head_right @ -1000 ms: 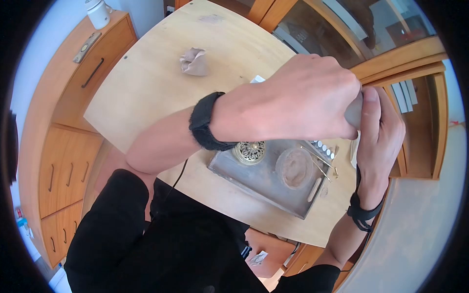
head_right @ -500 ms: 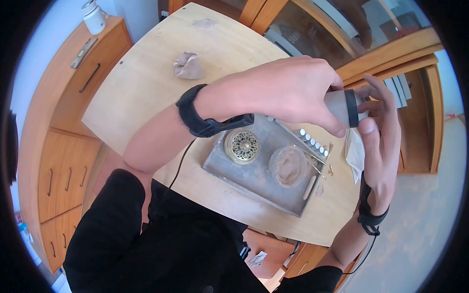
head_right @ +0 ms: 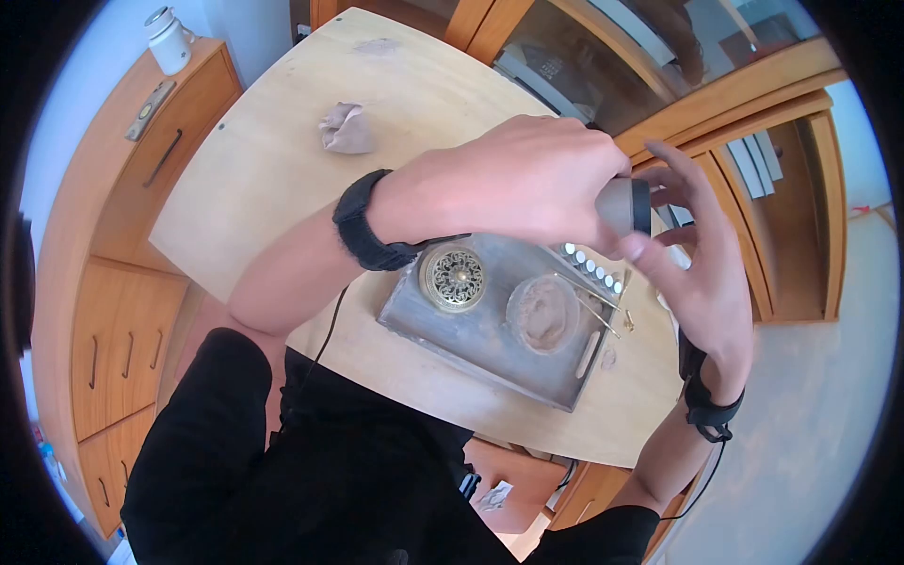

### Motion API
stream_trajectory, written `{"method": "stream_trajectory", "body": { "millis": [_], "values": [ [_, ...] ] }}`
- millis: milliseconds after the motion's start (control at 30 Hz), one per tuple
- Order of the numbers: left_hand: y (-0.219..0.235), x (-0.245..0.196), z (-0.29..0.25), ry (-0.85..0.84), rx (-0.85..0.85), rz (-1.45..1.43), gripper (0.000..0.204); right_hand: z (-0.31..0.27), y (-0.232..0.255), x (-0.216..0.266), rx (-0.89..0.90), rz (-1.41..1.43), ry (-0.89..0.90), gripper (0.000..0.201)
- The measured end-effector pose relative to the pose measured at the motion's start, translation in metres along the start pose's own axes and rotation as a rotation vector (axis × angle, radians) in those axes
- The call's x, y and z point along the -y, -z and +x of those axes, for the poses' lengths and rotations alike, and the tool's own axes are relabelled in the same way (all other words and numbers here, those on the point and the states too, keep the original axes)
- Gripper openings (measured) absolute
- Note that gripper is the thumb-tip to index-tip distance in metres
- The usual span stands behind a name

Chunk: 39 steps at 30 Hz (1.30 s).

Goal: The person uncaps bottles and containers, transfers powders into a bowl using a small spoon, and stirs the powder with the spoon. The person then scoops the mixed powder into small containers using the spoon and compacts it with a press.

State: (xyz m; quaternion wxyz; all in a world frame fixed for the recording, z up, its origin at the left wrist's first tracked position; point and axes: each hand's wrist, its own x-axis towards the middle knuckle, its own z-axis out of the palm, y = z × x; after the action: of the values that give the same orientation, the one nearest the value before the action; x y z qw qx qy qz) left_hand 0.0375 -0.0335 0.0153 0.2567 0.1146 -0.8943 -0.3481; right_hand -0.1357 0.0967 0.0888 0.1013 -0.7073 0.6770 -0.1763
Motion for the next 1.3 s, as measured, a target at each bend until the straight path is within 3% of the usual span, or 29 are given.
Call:
{"method": "stream_trajectory", "body": {
  "millis": [67,100,167,400,500,600,800,867,933,1300],
  "values": [
    [-0.001,0.0,0.001,-0.014,-0.019,0.005,0.048,0.001,0.007,-0.008,0.037,0.128,-0.17,0.062],
    [-0.001,0.0,0.001,-0.018,-0.019,0.001,0.048,-0.001,0.005,-0.007,0.037,0.125,-0.175,0.062],
    [0.001,0.0,0.001,0.004,0.015,0.049,0.048,-0.003,0.0,-0.002,-0.02,0.043,0.049,0.064],
    [0.006,0.0,0.0,-0.007,-0.05,0.095,0.049,0.001,0.001,-0.004,-0.007,0.05,-0.006,0.071],
    [0.01,-0.001,-0.002,0.028,-0.014,0.063,0.051,0.001,-0.003,-0.002,-0.113,0.237,0.082,0.067],
    [0.009,0.001,-0.001,-0.004,-0.047,0.067,0.054,0.003,-0.002,-0.006,-0.054,0.246,-0.043,0.06],
    [0.015,0.003,-0.003,0.038,0.036,0.036,0.055,-0.007,0.01,-0.011,-0.057,0.123,0.139,0.056],
    [0.014,0.008,-0.001,-0.036,-0.059,0.088,0.053,-0.013,0.017,-0.02,-0.131,0.07,0.165,0.057],
    [0.017,0.007,-0.002,-0.006,-0.058,0.059,0.053,-0.021,0.024,-0.031,-0.139,0.054,0.163,0.054],
    [0.008,0.014,0.003,-0.002,-0.074,0.055,0.049,-0.121,-0.01,-0.104,-0.33,0.282,-0.156,0.048]
  ]
}}
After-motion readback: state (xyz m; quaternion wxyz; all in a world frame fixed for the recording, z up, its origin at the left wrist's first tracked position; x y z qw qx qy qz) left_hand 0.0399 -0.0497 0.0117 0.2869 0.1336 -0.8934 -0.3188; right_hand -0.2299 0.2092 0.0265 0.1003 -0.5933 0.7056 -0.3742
